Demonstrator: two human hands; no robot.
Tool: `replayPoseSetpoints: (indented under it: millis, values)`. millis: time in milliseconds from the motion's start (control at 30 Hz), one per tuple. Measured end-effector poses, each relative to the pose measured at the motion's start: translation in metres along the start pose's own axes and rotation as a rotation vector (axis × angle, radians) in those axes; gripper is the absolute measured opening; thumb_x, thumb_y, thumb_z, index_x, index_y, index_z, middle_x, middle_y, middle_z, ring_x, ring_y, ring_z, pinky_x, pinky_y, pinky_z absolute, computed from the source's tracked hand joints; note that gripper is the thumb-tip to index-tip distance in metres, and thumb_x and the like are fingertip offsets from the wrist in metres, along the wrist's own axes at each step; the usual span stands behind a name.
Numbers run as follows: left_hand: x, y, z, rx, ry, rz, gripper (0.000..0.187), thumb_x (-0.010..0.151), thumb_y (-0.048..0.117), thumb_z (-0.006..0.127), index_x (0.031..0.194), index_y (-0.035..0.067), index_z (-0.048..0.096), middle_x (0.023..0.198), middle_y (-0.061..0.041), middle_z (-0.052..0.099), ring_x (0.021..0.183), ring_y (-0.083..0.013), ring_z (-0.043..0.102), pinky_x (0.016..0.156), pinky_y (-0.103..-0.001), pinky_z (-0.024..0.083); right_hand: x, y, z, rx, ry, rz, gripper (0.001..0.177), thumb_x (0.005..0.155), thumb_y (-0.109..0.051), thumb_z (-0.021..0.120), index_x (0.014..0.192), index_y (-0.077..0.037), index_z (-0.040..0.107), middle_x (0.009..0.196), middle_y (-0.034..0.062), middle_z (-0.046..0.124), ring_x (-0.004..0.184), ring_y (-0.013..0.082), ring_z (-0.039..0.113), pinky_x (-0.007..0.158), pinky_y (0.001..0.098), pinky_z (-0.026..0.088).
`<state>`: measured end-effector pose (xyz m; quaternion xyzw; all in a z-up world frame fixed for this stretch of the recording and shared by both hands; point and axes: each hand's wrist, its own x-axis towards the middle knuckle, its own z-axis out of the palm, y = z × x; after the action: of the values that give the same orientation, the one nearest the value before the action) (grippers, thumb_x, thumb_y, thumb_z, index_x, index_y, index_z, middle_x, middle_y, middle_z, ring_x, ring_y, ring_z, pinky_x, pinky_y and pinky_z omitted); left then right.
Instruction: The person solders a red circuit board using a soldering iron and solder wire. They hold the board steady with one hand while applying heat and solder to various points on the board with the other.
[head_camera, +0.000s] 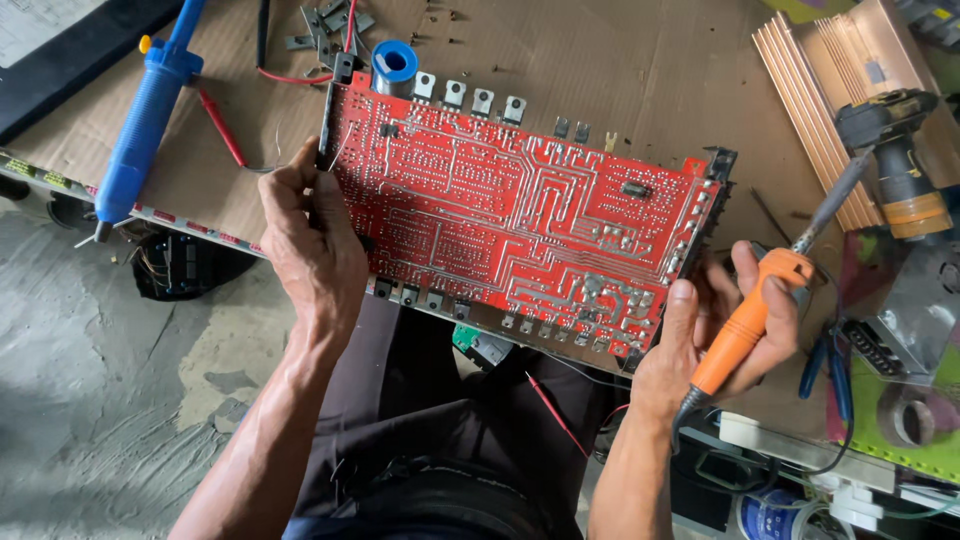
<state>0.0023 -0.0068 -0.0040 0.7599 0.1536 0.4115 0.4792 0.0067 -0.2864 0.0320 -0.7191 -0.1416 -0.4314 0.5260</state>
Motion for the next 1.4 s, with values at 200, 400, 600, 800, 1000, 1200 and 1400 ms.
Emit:
replayPoseSetpoints:
  millis: [200, 400, 600, 800, 1000, 1200, 1400]
  values:
    - [-0.002, -0.001, 0.001, 0.011, 0.005, 0.039, 0.018, 0.112, 0.02, 0.046, 0.116, 0.003, 0.05, 0.136, -0.016, 0.065, 0.111, -0.0295, 0.069, 0.083, -0.04, 0.051, 0.0, 0.001, -0.002, -0.033, -0.004, -0.046, 0.044, 0.106, -0.009, 0.067, 0.141, -0.01, 0.039, 0.14, 0.0346, 0.054, 0.111, 0.0368, 0.059, 0.103, 0.0434, 0.054]
    - [-0.004, -0.002, 0.001, 0.024, 0.029, 0.044, 0.02, 0.113, 0.02, 0.047, 0.123, 0.004, 0.054, 0.128, -0.011, 0.068, 0.092, -0.022, 0.066, 0.077, -0.036, 0.049, -0.006, 0.002, -0.004, 0.0, 0.006, -0.037, 0.047, 0.107, -0.008, 0.067, 0.143, -0.015, 0.038, 0.143, 0.0344, 0.053, 0.099, 0.0387, 0.062, 0.09, 0.0402, 0.053]
    - [-0.009, -0.002, 0.0, -0.102, 0.082, 0.076, 0.012, 0.113, 0.013, 0.048, 0.114, 0.001, 0.048, 0.137, -0.017, 0.063, 0.125, -0.0271, 0.065, 0.098, -0.038, 0.052, -0.011, 0.006, -0.007, 0.036, -0.013, -0.06, 0.055, 0.108, 0.001, 0.064, 0.149, -0.018, 0.034, 0.147, 0.0346, 0.048, 0.116, 0.0479, 0.063, 0.104, 0.0506, 0.054]
    - [-0.013, -0.001, 0.002, -0.184, 0.098, 0.025, 0.01, 0.113, 0.014, 0.047, 0.113, 0.004, 0.045, 0.14, -0.021, 0.061, 0.132, -0.0277, 0.061, 0.101, -0.037, 0.052, -0.012, 0.012, -0.003, -0.021, -0.023, -0.049, 0.052, 0.108, -0.001, 0.066, 0.148, -0.014, 0.035, 0.148, 0.0348, 0.048, 0.117, 0.049, 0.065, 0.098, 0.0493, 0.056]
    - [-0.024, 0.006, 0.009, -0.043, 0.07, 0.0, 0.009, 0.11, 0.012, 0.05, 0.106, 0.004, 0.05, 0.133, -0.022, 0.063, 0.106, -0.027, 0.065, 0.082, -0.038, 0.046, -0.011, 0.045, -0.002, 0.172, -0.151, 0.061, 0.052, 0.105, 0.002, 0.063, 0.147, -0.018, 0.04, 0.148, 0.0372, 0.047, 0.073, 0.0106, 0.035, 0.087, 0.0238, 0.036]
    - [-0.019, 0.005, 0.01, 0.134, -0.182, -0.118, 0.013, 0.104, 0.019, 0.051, 0.105, 0.007, 0.054, 0.138, -0.021, 0.063, 0.098, -0.0335, 0.05, 0.081, -0.047, 0.041, -0.006, 0.061, 0.001, 0.101, -0.297, 0.194, 0.044, 0.105, -0.01, 0.066, 0.143, -0.017, 0.043, 0.144, 0.0328, 0.053, 0.077, 0.012, 0.037, 0.084, 0.0261, 0.041]
    - [-0.02, -0.002, 0.009, 0.336, -0.274, 0.043, 0.012, 0.097, 0.016, 0.065, 0.105, 0.008, 0.06, 0.144, -0.027, 0.057, 0.114, -0.0502, 0.057, 0.095, -0.058, 0.037, 0.005, 0.047, 0.009, 0.0, -0.377, 0.26, 0.041, 0.107, -0.001, 0.064, 0.141, -0.013, 0.045, 0.144, 0.0268, 0.054, 0.137, 0.0423, 0.049, 0.111, 0.0652, 0.042]
